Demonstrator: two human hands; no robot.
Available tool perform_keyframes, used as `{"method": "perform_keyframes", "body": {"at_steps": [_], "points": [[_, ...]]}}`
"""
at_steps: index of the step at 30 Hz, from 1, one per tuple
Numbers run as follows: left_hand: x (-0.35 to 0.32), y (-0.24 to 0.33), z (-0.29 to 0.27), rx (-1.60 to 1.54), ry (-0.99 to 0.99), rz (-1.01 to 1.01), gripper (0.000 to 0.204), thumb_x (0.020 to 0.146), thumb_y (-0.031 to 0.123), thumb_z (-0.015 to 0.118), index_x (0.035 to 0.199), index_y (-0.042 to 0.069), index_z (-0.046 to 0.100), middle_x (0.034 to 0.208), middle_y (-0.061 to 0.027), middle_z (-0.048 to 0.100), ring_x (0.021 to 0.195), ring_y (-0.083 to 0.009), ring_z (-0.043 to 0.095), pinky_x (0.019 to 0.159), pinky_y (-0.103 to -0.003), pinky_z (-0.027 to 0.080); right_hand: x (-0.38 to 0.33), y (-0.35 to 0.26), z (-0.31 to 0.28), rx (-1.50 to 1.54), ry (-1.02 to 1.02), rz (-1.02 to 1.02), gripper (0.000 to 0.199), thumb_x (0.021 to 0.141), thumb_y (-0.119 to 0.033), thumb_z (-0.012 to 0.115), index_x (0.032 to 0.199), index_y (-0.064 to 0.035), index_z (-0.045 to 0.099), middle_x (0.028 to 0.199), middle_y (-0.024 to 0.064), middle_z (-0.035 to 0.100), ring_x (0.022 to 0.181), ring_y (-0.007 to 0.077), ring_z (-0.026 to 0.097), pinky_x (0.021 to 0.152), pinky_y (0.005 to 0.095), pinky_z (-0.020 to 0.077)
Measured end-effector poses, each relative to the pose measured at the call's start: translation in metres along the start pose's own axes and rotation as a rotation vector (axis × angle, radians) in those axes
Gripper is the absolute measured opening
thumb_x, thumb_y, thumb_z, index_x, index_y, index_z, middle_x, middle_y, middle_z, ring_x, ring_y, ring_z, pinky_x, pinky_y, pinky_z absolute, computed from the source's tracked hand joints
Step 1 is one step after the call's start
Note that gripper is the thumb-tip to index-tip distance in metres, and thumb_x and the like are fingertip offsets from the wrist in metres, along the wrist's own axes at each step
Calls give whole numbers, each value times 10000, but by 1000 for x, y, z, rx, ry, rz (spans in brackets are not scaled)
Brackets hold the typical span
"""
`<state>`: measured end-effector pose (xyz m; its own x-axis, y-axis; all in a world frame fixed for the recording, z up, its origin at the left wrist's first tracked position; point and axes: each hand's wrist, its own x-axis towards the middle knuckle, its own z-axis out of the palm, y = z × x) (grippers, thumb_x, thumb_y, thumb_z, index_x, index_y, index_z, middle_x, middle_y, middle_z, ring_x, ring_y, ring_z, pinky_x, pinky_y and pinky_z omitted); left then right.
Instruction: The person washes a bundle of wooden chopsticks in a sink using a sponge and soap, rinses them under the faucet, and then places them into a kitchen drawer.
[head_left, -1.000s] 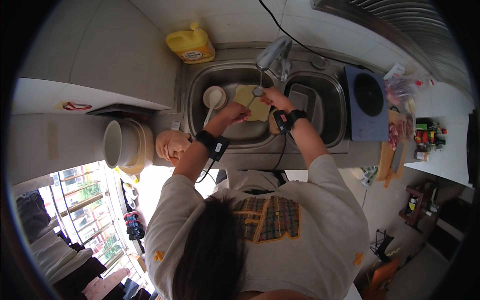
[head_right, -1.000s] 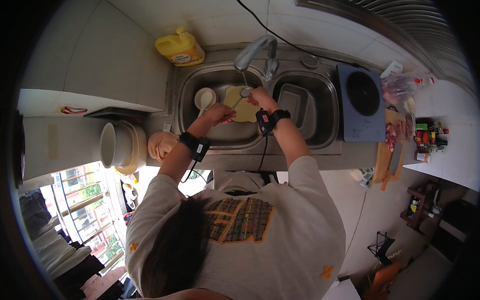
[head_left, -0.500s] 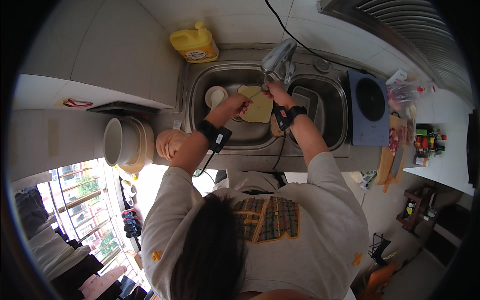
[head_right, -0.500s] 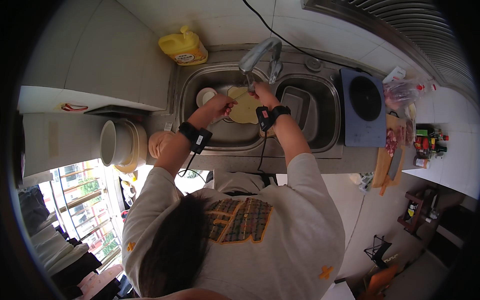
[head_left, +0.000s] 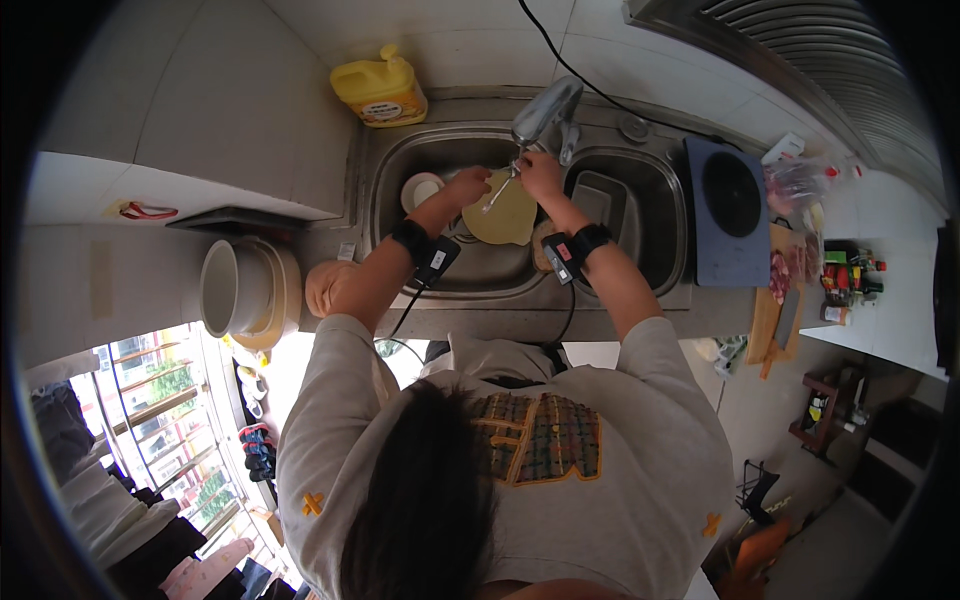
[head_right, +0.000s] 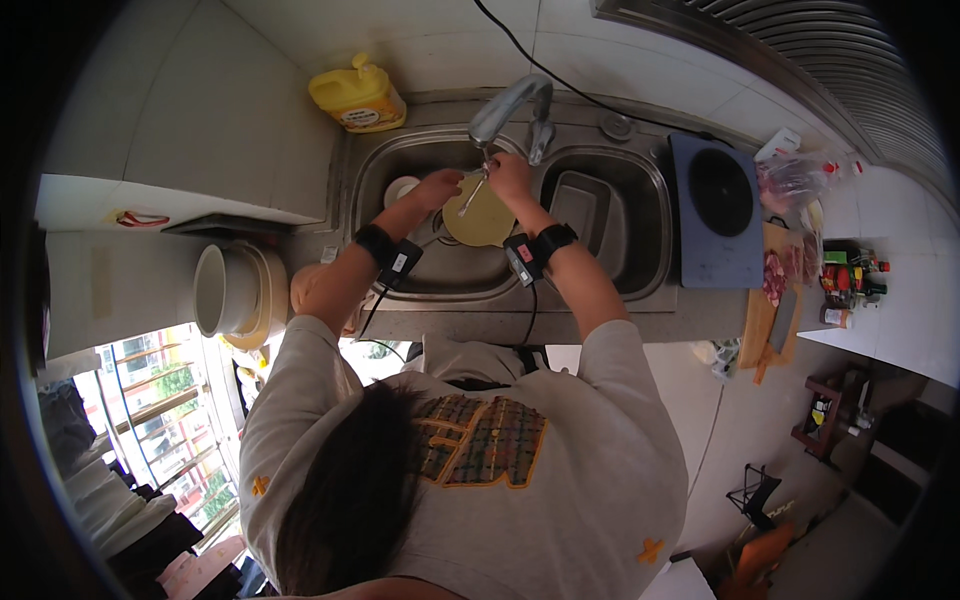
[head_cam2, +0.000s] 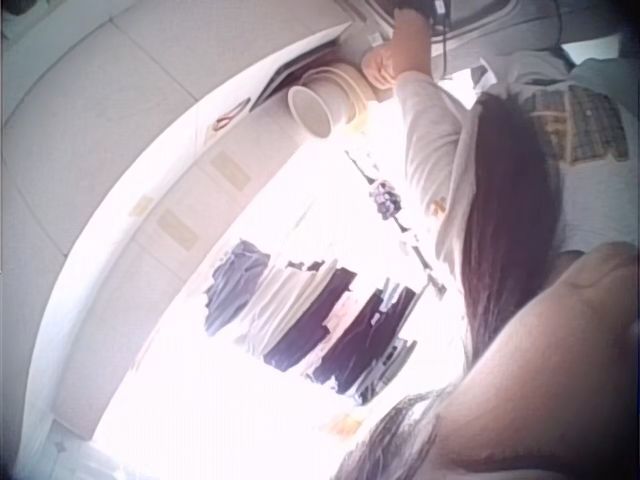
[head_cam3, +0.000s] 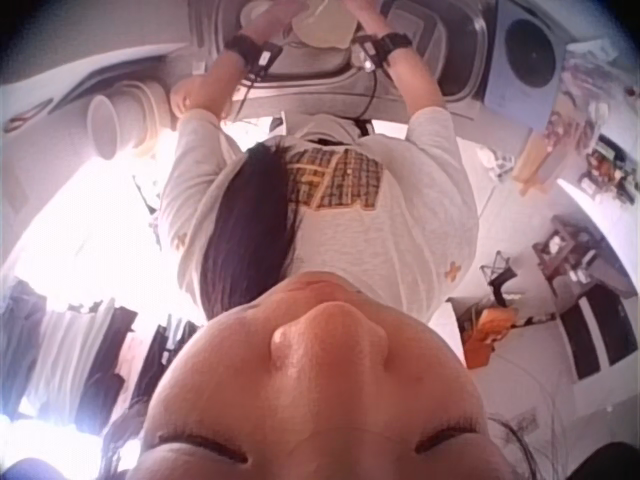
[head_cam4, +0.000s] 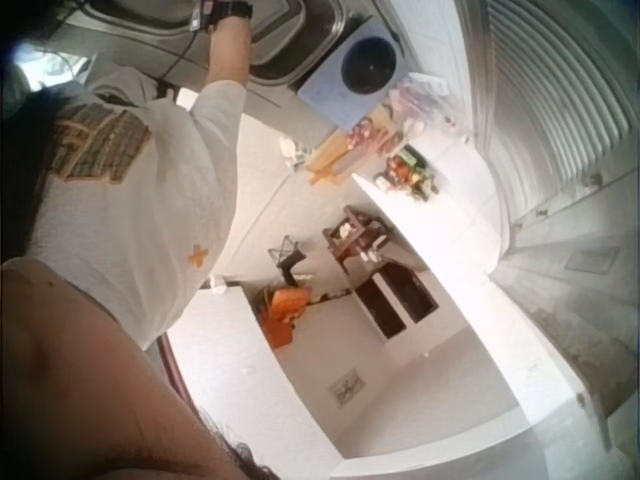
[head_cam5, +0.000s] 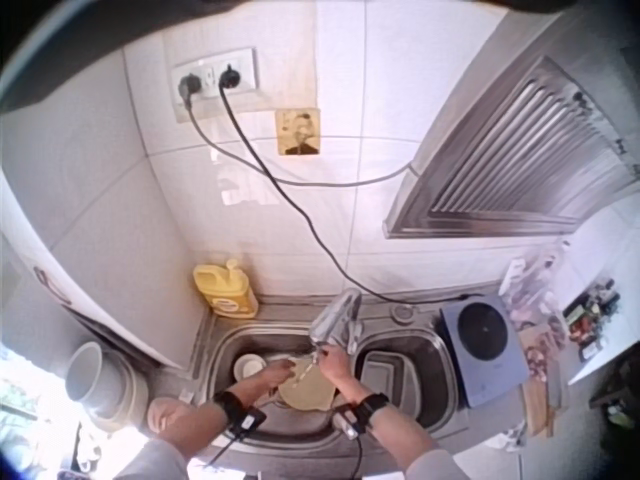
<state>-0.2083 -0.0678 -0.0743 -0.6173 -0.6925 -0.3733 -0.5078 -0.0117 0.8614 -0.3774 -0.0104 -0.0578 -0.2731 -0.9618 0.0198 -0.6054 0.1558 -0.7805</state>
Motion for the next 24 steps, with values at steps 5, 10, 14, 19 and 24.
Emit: {"method": "perform_keyframes", "body": {"at_steps": [5,10,14,19,24], "points": [[11,15,8,-20,-68,84,292,703,74,520,983,-8,510,985,-109,512,915,-171,478,774,-265,384,-13,-30,-14,-124,104,-102,163,803,-120,454,797,4,560,624,145,541,559,249,539,488,373,424],[14,40,22,-1,8,215,201,699,87,517,887,22,549,824,-103,567,747,-201,534,653,-305,418,-10,-48,-44,-120,157,-117,158,796,-108,458,770,18,549,621,148,537,563,258,542,498,377,427],[8,67,16,-191,-73,204,171,787,156,492,832,8,565,711,-63,568,662,-142,529,623,-269,422,-8,-60,-63,99,129,-97,114,739,-89,496,774,2,554,664,189,535,627,346,517,551,413,413],[5,87,10,-390,-103,248,203,808,154,477,794,-36,548,719,-75,564,655,-135,539,622,-261,434,-4,-70,-74,-15,151,-202,114,735,-96,501,793,-22,564,633,176,531,622,345,518,542,405,408],[0,82,7,-454,-94,217,167,803,108,469,769,-38,543,704,-77,563,644,-147,550,629,-261,442,14,-65,-90,79,148,-196,146,739,-82,500,854,-15,560,646,160,558,589,291,553,513,354,427]]}}
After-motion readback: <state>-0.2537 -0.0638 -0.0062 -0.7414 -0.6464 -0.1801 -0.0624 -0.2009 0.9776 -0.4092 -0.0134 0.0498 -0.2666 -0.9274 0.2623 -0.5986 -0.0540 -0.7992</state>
